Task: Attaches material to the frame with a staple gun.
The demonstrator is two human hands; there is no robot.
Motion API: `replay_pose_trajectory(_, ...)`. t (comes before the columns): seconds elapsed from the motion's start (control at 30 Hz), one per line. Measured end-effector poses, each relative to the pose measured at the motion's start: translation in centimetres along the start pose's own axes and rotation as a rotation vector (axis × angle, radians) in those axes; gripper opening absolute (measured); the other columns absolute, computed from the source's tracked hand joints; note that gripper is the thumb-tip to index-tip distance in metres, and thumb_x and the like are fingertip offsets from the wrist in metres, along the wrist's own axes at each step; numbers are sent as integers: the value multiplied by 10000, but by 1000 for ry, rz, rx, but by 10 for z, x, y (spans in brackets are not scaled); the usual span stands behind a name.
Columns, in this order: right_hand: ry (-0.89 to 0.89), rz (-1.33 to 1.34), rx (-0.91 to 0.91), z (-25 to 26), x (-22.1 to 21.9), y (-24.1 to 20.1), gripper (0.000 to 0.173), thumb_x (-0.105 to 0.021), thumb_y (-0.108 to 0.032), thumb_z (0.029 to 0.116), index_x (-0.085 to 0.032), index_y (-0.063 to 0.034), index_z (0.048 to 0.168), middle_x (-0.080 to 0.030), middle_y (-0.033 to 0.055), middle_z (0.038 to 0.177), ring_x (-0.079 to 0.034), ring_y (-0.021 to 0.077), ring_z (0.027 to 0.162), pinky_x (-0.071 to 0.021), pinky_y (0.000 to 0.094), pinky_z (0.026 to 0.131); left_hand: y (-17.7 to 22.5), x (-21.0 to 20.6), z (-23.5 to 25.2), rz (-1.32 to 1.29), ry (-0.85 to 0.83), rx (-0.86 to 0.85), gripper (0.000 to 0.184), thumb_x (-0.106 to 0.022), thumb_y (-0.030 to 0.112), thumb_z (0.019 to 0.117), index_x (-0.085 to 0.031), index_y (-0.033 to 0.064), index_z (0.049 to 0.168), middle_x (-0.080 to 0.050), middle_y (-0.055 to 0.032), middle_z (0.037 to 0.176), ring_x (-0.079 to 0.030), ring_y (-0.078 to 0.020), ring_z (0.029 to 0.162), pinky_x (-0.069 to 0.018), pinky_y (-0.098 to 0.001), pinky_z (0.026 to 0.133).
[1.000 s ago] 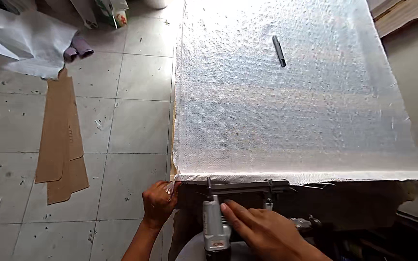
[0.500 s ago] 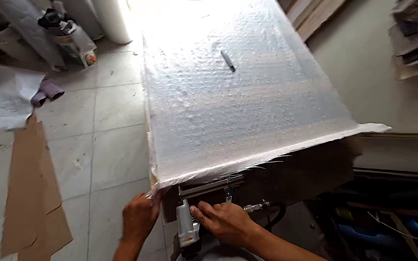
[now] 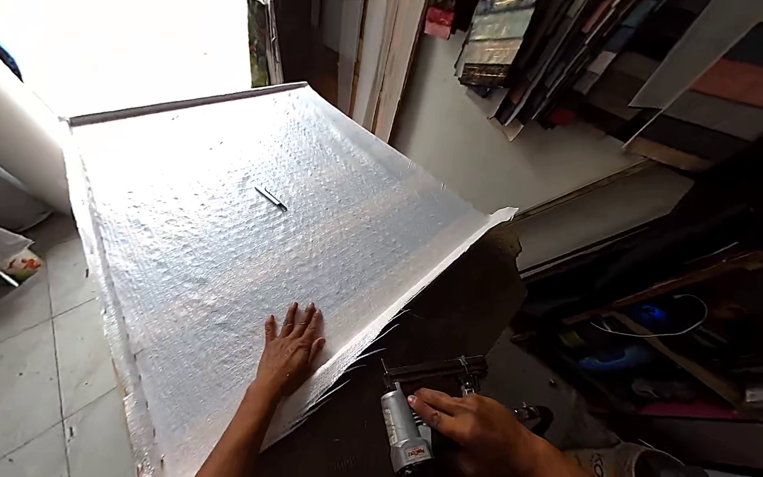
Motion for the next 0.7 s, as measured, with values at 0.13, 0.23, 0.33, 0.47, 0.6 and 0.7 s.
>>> replay_pose_trajectory(0.13, 76, 89, -17, -16, 3, 30, 752, -791, -185, 756, -549, -148, 1467, -627, 88, 1406, -752, 179, 873, -616, 360, 580, 40, -7, 53, -59, -206, -48, 626, -78, 559, 1068, -249, 363, 1637, -163, 104, 1720, -39, -307, 1599, -10, -779, 1151)
replay_pose_trajectory(0.23, 100, 106, -24, -27, 9, 54, 696, -773, -196, 782, -568, -88, 1438, -635, 113, 1405, -758, 183, 886, -619, 350, 616, 77, 2, 68, -159, -310, -112, 674, -147, 683, 1033, -295, 387, 1620, -167, 81, 1722, -17, -306, 1600, -1, -770, 1166)
replay_pose_trajectory(0.33, 179, 210, -115, -39, 31, 84, 643, -739, -200, 831, -571, -5, 1421, -666, 139, 1366, -724, 185, 1122, -629, 363, 859, 122, 7, 59, -142, 45, -112, 686, -518, 671, 963, -590, 197, 1452, -573, -54, 1495, -488, -294, 1428, -401, -592, 1147)
replay_pose_trajectory(0.47, 308, 651, -484, -40, 67, 128, 385, -709, -188, 770, -704, -72, 1137, -743, 18, 906, -710, 83, 747, -613, 300, 655, 146, 1, 47, -73, 507, -27, 228, -579, 134, 933, -806, 129, 917, -641, -52, 708, -633, -230, 701, -534, -356, 635)
replay_pose_trajectory(0.6, 207, 1193, -762, -11, 82, 157, 279, -750, -245, 878, -704, -93, 1106, -729, 90, 829, -645, 220, 492, -596, 391, 452, 158, -9, 42, 47, 552, -102, 234, -534, 106, 975, -756, 81, 904, -553, -49, 663, -571, -230, 662, -493, -366, 618)
replay_pose_trajectory(0.7, 70, 1130, -785, 23, 76, 161, 230, -709, -273, 915, -723, -127, 1092, -708, 63, 768, -642, 199, 499, -594, 363, 474, 156, -13, 38, 121, 560, -196, 233, -530, 98, 1008, -759, 55, 1021, -579, -55, 694, -551, -228, 653, -451, -366, 603)
Point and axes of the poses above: each hand's wrist, its own z-axis towards the middle knuckle, its own x-axis out of the back of the hand, y = z × x, the point moved 3 cm from there along z, towards the middle knuckle
